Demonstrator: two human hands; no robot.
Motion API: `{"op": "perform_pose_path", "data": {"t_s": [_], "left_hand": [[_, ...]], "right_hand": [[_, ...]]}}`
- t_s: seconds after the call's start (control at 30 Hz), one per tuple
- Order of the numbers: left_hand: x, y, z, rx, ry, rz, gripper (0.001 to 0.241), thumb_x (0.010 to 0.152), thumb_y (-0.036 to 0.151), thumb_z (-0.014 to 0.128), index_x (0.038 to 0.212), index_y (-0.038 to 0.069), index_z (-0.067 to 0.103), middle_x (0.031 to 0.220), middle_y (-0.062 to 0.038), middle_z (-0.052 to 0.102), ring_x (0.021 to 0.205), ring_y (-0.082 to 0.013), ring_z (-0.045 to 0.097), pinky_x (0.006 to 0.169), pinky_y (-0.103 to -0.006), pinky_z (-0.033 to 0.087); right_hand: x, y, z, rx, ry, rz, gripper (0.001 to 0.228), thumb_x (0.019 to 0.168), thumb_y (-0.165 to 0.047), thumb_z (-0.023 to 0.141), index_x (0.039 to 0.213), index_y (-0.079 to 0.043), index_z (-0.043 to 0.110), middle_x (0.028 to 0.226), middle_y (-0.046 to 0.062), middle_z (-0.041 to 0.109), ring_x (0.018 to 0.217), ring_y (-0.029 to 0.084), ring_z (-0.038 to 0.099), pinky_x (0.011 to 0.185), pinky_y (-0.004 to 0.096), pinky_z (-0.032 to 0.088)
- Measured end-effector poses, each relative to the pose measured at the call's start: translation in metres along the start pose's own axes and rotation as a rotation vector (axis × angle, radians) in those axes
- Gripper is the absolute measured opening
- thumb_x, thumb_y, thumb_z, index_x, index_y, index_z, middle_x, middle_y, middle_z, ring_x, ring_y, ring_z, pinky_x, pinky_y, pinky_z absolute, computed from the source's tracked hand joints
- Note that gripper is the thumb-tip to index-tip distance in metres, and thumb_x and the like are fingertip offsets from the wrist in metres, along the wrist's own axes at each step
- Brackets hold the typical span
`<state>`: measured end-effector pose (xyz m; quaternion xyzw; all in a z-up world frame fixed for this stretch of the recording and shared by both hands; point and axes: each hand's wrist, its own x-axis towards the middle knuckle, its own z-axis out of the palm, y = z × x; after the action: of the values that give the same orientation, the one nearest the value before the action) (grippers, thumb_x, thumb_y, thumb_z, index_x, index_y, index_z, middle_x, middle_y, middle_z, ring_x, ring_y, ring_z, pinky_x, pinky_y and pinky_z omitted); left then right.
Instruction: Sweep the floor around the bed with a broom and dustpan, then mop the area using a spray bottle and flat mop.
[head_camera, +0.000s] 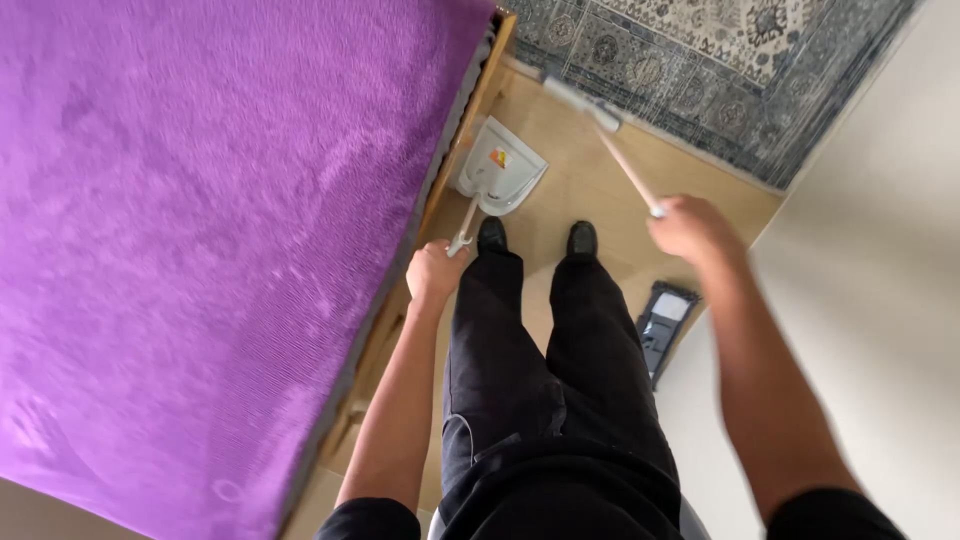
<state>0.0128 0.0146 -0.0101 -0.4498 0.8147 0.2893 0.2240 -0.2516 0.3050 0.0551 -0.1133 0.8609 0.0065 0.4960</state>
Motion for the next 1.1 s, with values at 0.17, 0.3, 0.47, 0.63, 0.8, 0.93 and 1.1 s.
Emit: {"op": "perform_pose_path", "data": {"t_s": [0.17, 0.3, 0.47, 0.63, 0.8, 0.93, 1.1], "left_hand": [[-0.002, 0.014, 0.026, -0.012, 0.070, -0.034, 0.043, 0.081, 0.045, 0.074, 0.106, 0.011, 0.077, 0.093, -0.021, 0.075, 0.091, -0.0392, 0.072, 0.080, -0.0489, 0.057], [-0.012, 0.022, 0.026, -0.068, 0.078, -0.122, 0.040, 0.083, 0.045, 0.072, 0.102, 0.010, 0.080, 0.093, -0.020, 0.076, 0.091, -0.0374, 0.074, 0.082, -0.0468, 0.058], [-0.064, -0.017, 0.051, -0.157, 0.062, -0.215, 0.042, 0.081, 0.046, 0.074, 0.103, 0.011, 0.079, 0.092, -0.020, 0.075, 0.088, -0.0390, 0.073, 0.078, -0.0492, 0.057], [-0.111, -0.025, 0.090, -0.239, 0.133, -0.340, 0.042, 0.083, 0.047, 0.073, 0.099, 0.009, 0.078, 0.090, -0.020, 0.075, 0.088, -0.0401, 0.072, 0.079, -0.0498, 0.057], [-0.139, -0.021, 0.106, -0.297, 0.128, -0.370, 0.036, 0.085, 0.045, 0.070, 0.097, 0.012, 0.079, 0.091, -0.019, 0.075, 0.088, -0.0405, 0.072, 0.080, -0.0511, 0.056], [-0.188, -0.055, 0.127, -0.341, 0.139, -0.464, 0.039, 0.087, 0.047, 0.070, 0.098, 0.010, 0.078, 0.091, -0.019, 0.074, 0.089, -0.0412, 0.071, 0.078, -0.0511, 0.056], [-0.253, -0.093, 0.138, -0.507, 0.238, -0.647, 0.040, 0.087, 0.045, 0.070, 0.103, 0.010, 0.077, 0.086, -0.019, 0.075, 0.085, -0.0406, 0.072, 0.078, -0.0497, 0.056]], "right_hand": [[0.098, 0.016, 0.097, -0.065, -0.009, -0.134, 0.032, 0.084, -0.015, 0.066, 0.113, -0.005, 0.077, 0.100, 0.025, 0.075, 0.091, 0.038, 0.073, 0.080, 0.045, 0.059], [0.026, 0.024, 0.009, -0.209, -0.172, -0.151, 0.026, 0.097, -0.026, 0.063, 0.116, -0.015, 0.075, 0.076, 0.009, 0.072, 0.067, 0.022, 0.065, 0.065, 0.042, 0.052], [-0.022, 0.051, -0.076, -0.025, -0.112, -0.127, 0.032, 0.095, -0.024, 0.066, 0.126, -0.019, 0.072, 0.067, 0.007, 0.066, 0.054, 0.017, 0.055, 0.051, 0.037, 0.040], [0.035, 0.006, -0.012, 0.042, -0.048, -0.141, 0.033, 0.093, -0.020, 0.065, 0.124, -0.014, 0.071, 0.074, 0.012, 0.070, 0.054, 0.019, 0.057, 0.046, 0.036, 0.041], [0.066, -0.005, 0.061, -0.486, -0.130, -0.306, 0.036, 0.083, -0.011, 0.060, 0.115, -0.012, 0.078, 0.098, 0.019, 0.074, 0.087, 0.035, 0.071, 0.077, 0.046, 0.055], [0.033, 0.000, -0.014, -0.179, -0.300, -0.243, 0.034, 0.090, -0.019, 0.069, 0.123, -0.011, 0.074, 0.075, 0.006, 0.068, 0.062, 0.015, 0.058, 0.054, 0.033, 0.047], [0.028, -0.039, 0.007, -0.148, -0.165, -0.233, 0.032, 0.095, -0.022, 0.065, 0.123, -0.008, 0.069, 0.072, 0.006, 0.062, 0.057, 0.017, 0.054, 0.049, 0.037, 0.041]]}}
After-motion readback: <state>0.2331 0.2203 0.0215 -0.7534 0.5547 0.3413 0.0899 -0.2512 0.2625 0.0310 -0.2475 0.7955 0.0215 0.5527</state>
